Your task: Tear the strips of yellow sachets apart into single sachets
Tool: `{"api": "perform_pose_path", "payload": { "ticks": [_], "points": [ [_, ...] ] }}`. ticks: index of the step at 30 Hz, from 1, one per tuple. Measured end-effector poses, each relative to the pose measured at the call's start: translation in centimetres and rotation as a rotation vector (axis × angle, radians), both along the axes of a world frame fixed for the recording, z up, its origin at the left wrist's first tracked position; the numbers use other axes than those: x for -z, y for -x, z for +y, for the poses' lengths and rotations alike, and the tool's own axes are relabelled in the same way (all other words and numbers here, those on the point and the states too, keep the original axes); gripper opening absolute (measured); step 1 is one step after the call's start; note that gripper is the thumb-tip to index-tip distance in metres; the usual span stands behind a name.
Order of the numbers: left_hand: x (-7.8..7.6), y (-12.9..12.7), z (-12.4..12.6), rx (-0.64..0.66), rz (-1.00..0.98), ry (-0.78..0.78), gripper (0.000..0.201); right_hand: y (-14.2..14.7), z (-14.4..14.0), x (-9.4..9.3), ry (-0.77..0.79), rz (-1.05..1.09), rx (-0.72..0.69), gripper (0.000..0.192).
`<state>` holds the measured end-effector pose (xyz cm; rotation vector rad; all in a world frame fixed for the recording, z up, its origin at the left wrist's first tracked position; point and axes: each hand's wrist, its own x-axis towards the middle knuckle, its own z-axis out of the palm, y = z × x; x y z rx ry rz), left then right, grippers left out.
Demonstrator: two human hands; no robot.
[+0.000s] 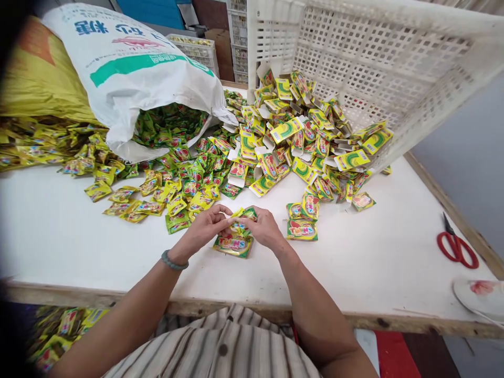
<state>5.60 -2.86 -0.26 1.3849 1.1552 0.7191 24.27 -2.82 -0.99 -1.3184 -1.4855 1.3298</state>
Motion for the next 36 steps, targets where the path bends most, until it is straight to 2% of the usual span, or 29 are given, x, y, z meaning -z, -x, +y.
{"api": "perform_pose_path", "payload": {
  "ticks": [3, 5, 8, 10, 13, 16, 18, 20, 22, 23, 25, 28, 30, 33, 35, 36],
  "points": [
    [-0.8, 0.3, -0.8, 0.141, 0.360, -0.329, 0.071, -0.6, 0.5, 0.1, -0.003, -0.022, 0.163, 0.026],
    [-0.9, 0.3, -1.4, 0.281, 0.567, -0.466, 0.086, -1.0, 0.8, 0.4, 0.012, -0.053, 0.215, 0.025],
    [-0.6, 0.2, -1.8, 0.415, 0.743, -0.532, 0.079, -1.3, 1.1, 0.8, -0.021, -0.090, 0.266, 0.024],
    [-0.1, 0.3, -1.5, 0.340, 0.767, -0.521, 0.068, -1.4, 1.2, 0.9, -0.045, -0.075, 0.315, 0.026],
    [0.7, 0.6, -0.6, 0.073, 0.692, -0.454, 0.058, -1.8, 1.3, 0.8, -0.025, 0.039, 0.346, 0.029],
    [1.2, 0.8, 0.2, -0.169, 0.559, -0.358, 0.047, -1.9, 1.2, 0.4, 0.043, 0.223, 0.310, 0.034],
    [1.3, 0.6, 0.6, -0.334, 0.325, -0.265, 0.052, -1.6, 0.9, -0.1, 0.127, 0.374, 0.241, 0.038],
    [1.3, 0.2, 0.8, -0.464, -0.016, -0.148, 0.066, -0.9, 0.4, -0.4, 0.222, 0.493, 0.144, 0.042],
    [1.3, -0.3, 0.8, -0.515, -0.305, -0.039, 0.080, 0.0, 0.0, -0.4, 0.287, 0.525, 0.034, 0.043],
    [1.3, -0.5, 0.8, -0.514, -0.387, 0.001, 0.084, 0.4, -0.2, -0.3, 0.297, 0.514, -0.010, 0.044],
    [1.4, -0.6, 0.6, -0.461, -0.437, 0.040, 0.087, 0.8, -0.4, -0.1, 0.271, 0.449, -0.060, 0.043],
    [1.3, 0.1, 0.3, -0.304, -0.313, 0.000, 0.089, 0.2, -0.3, -0.2, 0.155, 0.247, -0.057, 0.039],
    [0.6, 1.1, 0.3, -0.225, -0.111, -0.174, 0.090, -0.7, -0.1, -0.7, 0.067, 0.070, -0.081, 0.033],
    [-1.0, 2.5, 0.5, -0.065, 0.318, -0.604, 0.084, -1.8, -0.3, -1.4, -0.034, -0.148, -0.185, 0.020],
    [-2.2, 2.8, 0.5, 0.126, 0.557, -0.778, 0.068, -1.8, -0.5, -1.7, -0.066, -0.208, -0.267, 0.014],
    [-2.6, 2.8, 0.4, 0.220, 0.649, -0.796, 0.055, -1.7, -0.6, -1.7, -0.073, -0.214, -0.288, 0.013]
  ]
}}
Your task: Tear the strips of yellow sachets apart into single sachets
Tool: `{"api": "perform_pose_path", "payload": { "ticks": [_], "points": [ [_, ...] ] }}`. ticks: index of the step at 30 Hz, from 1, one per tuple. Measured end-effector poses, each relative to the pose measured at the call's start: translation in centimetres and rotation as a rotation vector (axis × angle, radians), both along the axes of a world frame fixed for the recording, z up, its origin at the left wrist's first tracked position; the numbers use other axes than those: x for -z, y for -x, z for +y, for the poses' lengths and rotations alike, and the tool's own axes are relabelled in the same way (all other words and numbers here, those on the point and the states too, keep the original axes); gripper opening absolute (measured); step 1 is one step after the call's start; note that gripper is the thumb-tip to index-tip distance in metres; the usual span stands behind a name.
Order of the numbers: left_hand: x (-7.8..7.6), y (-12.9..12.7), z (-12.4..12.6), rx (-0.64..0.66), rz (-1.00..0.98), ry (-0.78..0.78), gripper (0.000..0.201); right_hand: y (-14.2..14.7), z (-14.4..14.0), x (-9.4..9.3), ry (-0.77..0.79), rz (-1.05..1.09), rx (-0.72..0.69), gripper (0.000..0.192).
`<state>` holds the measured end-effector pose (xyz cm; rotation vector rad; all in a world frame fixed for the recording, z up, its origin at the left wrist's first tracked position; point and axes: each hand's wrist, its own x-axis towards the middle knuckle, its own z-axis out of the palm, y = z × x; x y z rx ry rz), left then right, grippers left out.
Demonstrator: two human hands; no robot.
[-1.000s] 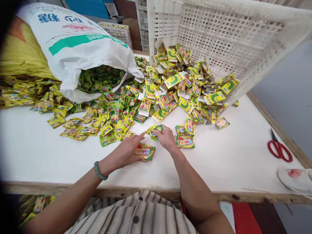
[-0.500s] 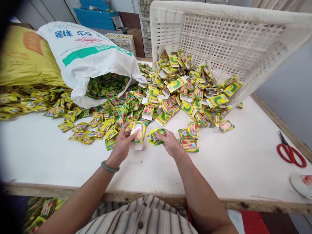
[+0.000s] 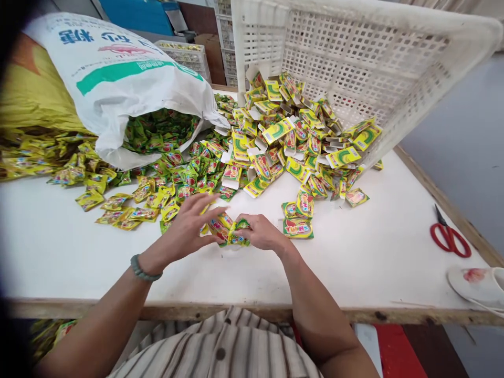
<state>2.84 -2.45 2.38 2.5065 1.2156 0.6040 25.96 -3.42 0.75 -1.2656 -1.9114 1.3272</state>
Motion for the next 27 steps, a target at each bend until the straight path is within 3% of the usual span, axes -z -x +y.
{"api": "perform_pose_path", "payload": {
  "ticks": [3, 5, 8, 10, 14, 19, 23, 27],
  "points": [
    [-0.5, -0.5, -0.2, 0.019, 0.206, 0.130, 0.016, 0.4, 0.1, 0.2, 0.020, 0.054, 0.058, 0.015],
    [-0.1, -0.7, -0.3, -0.068, 0.184, 0.258, 0.015, 0.4, 0.5, 0.5, 0.057, 0.192, 0.207, 0.024],
    [1.3, -0.8, -0.3, -0.213, -0.110, 0.464, 0.030, -0.1, 1.4, 1.1, 0.071, 0.455, 0.460, 0.036],
    [2.3, -1.0, -0.2, -0.253, -0.391, 0.612, 0.038, -0.5, 1.8, 1.6, 0.045, 0.503, 0.551, 0.037],
    [3.5, -1.7, -0.4, -0.297, -0.736, 0.798, 0.045, -0.9, 2.0, 2.1, 0.000, 0.325, 0.525, 0.033],
    [3.6, -2.3, -0.8, -0.191, -0.827, 0.989, 0.048, -0.4, 1.6, 1.7, -0.027, 0.247, 0.392, 0.028],
    [3.8, -2.6, -1.0, -0.153, -0.852, 1.029, 0.057, 0.4, 1.4, 1.6, -0.065, 0.237, 0.463, 0.027],
    [3.8, -2.8, -1.1, -0.083, -0.892, 1.069, 0.052, 1.4, 1.3, 1.9, -0.222, 0.206, 0.560, 0.024]
  ]
}}
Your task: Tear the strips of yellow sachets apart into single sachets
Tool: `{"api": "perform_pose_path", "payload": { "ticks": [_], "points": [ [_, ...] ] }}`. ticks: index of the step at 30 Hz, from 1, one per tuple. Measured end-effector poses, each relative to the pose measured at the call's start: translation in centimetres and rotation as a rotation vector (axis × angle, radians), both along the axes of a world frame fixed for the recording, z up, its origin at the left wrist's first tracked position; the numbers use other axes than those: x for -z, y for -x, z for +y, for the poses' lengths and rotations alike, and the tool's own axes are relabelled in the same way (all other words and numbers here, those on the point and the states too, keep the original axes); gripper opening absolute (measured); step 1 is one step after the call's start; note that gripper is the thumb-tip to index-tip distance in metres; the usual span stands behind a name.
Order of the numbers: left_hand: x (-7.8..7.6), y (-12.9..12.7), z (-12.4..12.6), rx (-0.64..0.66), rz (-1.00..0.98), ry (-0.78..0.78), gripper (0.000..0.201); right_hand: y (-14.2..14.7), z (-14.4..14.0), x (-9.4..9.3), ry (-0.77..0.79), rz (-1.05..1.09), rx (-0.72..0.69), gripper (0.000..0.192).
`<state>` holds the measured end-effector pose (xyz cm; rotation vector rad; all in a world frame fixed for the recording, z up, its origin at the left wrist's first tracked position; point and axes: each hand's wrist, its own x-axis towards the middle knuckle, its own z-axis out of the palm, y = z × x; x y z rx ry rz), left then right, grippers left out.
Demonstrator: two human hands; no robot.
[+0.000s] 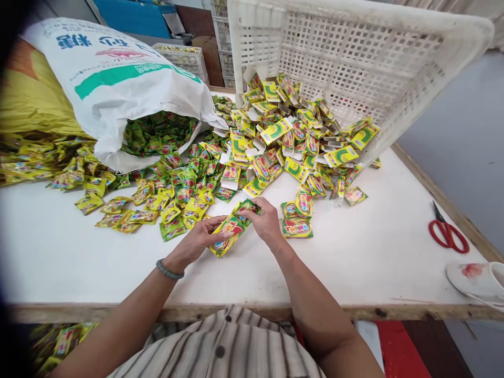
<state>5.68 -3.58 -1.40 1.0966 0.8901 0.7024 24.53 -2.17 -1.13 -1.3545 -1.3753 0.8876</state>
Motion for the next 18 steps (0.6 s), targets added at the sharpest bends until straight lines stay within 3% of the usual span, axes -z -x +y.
{"api": "perform_pose_path", "payload": {
  "ticks": [7, 11, 15, 18],
  "points": [
    [-0.34, -0.48, -0.24, -0.176, -0.061, 0.143, 0.052, 1.06, -0.50, 0.44, -0.089, -0.129, -0.083, 0.019],
    [-0.19, -0.56, -0.30, -0.167, -0.085, 0.126, 0.048, 0.84, -0.32, 0.82, -0.079, -0.161, -0.020, 0.021],
    [0.01, -0.41, -0.35, -0.196, -0.100, 0.136, 0.046, 1.00, -0.43, 0.89, -0.011, -0.146, -0.088, 0.023],
    [0.13, -0.39, -0.19, -0.248, -0.126, 0.140, 0.047, 1.10, -0.62, 0.78, -0.001, -0.142, -0.041, 0.022]
  ]
}}
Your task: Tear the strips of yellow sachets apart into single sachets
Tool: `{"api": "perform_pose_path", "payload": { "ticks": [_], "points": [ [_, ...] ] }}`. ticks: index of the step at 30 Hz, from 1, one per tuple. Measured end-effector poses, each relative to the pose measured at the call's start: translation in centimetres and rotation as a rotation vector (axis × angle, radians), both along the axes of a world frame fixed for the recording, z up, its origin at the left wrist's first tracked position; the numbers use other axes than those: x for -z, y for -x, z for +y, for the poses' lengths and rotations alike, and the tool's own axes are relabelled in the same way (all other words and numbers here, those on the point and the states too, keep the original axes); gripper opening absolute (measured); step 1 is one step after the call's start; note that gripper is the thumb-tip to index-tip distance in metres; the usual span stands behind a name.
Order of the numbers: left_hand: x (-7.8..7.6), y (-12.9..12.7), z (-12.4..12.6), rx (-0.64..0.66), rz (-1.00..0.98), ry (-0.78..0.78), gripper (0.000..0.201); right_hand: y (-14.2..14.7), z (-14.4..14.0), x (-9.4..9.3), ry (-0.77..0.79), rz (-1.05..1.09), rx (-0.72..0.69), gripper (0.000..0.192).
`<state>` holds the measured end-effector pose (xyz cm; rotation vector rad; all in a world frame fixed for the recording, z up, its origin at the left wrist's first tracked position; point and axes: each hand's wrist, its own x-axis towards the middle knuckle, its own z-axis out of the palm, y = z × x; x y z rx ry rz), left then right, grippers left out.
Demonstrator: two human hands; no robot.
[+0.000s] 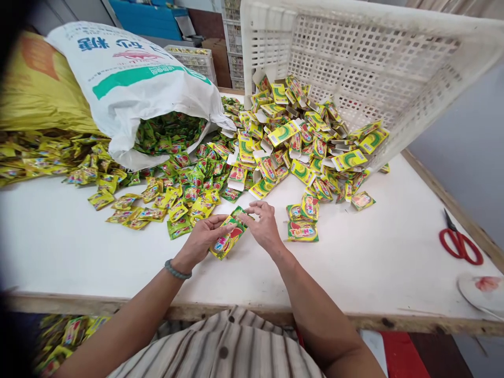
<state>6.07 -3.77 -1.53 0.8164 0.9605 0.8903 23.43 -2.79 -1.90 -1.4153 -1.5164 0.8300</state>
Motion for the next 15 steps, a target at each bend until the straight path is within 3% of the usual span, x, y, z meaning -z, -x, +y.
{"api": "perform_pose_path", "payload": {
  "ticks": [3, 10, 15],
  "points": [
    [0.1, -0.1, 0.2, -0.046, -0.021, -0.021, 0.048, 0.3, -0.3, 0.1, -0.063, -0.030, 0.007, 0.021],
    [-0.2, -0.1, -0.1, -0.042, 0.008, -0.078, 0.058, 1.1, -0.8, 0.2, 0.086, 0.007, -0.270, 0.047],
    [-0.5, -0.4, 0.0, -0.170, 0.026, -0.206, 0.055, 1.0, -0.7, -0.2, 0.013, 0.141, -0.158, 0.036]
  ]
}}
